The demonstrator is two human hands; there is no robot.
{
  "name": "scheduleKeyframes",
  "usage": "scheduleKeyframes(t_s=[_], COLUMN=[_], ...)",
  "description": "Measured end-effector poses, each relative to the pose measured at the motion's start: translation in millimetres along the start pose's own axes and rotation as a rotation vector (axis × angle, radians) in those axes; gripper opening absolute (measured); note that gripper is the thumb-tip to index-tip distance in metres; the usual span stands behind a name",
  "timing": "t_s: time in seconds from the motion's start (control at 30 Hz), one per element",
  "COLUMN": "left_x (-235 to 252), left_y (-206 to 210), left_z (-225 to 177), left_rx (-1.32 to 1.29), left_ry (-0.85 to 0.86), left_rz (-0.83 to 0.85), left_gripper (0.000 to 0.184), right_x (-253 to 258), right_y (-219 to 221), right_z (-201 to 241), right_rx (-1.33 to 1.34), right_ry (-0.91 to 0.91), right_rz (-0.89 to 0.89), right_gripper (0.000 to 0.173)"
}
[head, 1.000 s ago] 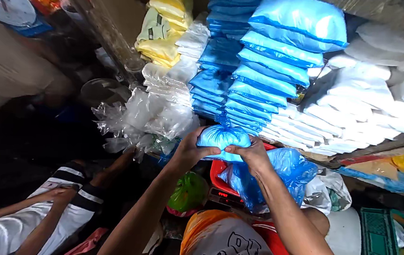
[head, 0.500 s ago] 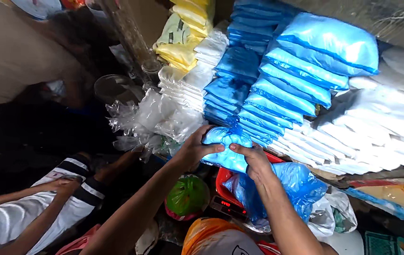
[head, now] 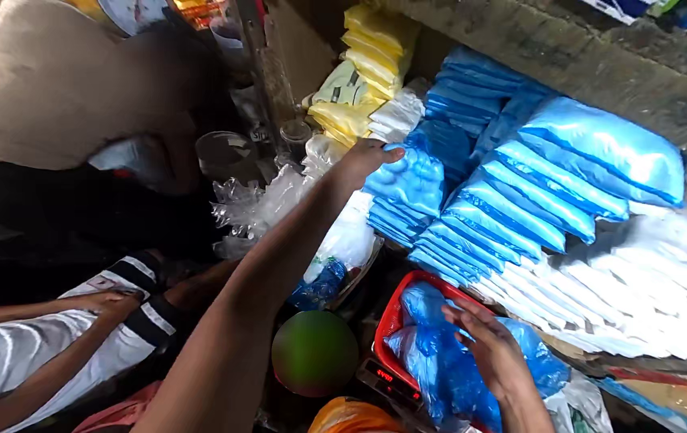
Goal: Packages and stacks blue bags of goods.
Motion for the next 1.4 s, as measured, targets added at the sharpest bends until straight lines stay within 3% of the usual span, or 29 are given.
scheduleKeyframes(t_s=[0.2, 0.43, 0.53, 0.63, 0.7, 0.77, 1.03, 1.27, 1.4], left_x=[77, 76, 74, 51, 34, 23, 21, 7, 6], left_y=[42, 57, 55, 61, 83, 107, 120, 137, 141], left_z=[35, 27, 14, -14, -19, -8, 10, 0, 3], left_rx=[0.111, 0.376, 0.478, 0.607, 0.659, 0.772, 0.995, 0.999, 1.058], left_ry=[-0.109, -0.098, 0.102, 0.5, 0.764, 0.88, 0.848, 0.712, 0.727], left_rz=[0.036, -0.004, -0.16, -0.279, -0.191, -0.024, -0.015, 0.155, 0.114], left_gripper=[0.062, 0.081, 0.07, 0.044, 0.036, 0.044, 0.046, 0.053, 0.051], right_x=[-46, -66, -65, -61, -61, -62, -60, -63, -66], right_y=[-44, -76, -64, -46, -38, -32, -19, -38, -35], right_z=[-38, -79, -85, -89, -91, -94, -100, -88, -100], right_rx=[0.038, 0.078, 0.084, 0.068, 0.053, 0.039, 0.013, 0.03, -0.009], right_ry=[0.11, 0.222, 0.254, 0.245, 0.239, 0.23, 0.224, 0.173, 0.184], right_rz=[-0.076, -0.149, -0.14, -0.095, -0.065, -0.039, 0.019, -0.031, 0.002], right_gripper=[0.035, 0.036, 0.036, 0.036, 0.036, 0.036, 0.038, 0.039, 0.04])
Point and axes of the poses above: each hand's wrist, its own x-axis towards the middle knuckle, its own y-axis out of the palm, z = x × y, the point moved 10 cm from there along x, towards the middle knuckle, and after that the axes turned 10 degrees about -z, right-handed, at the moved point
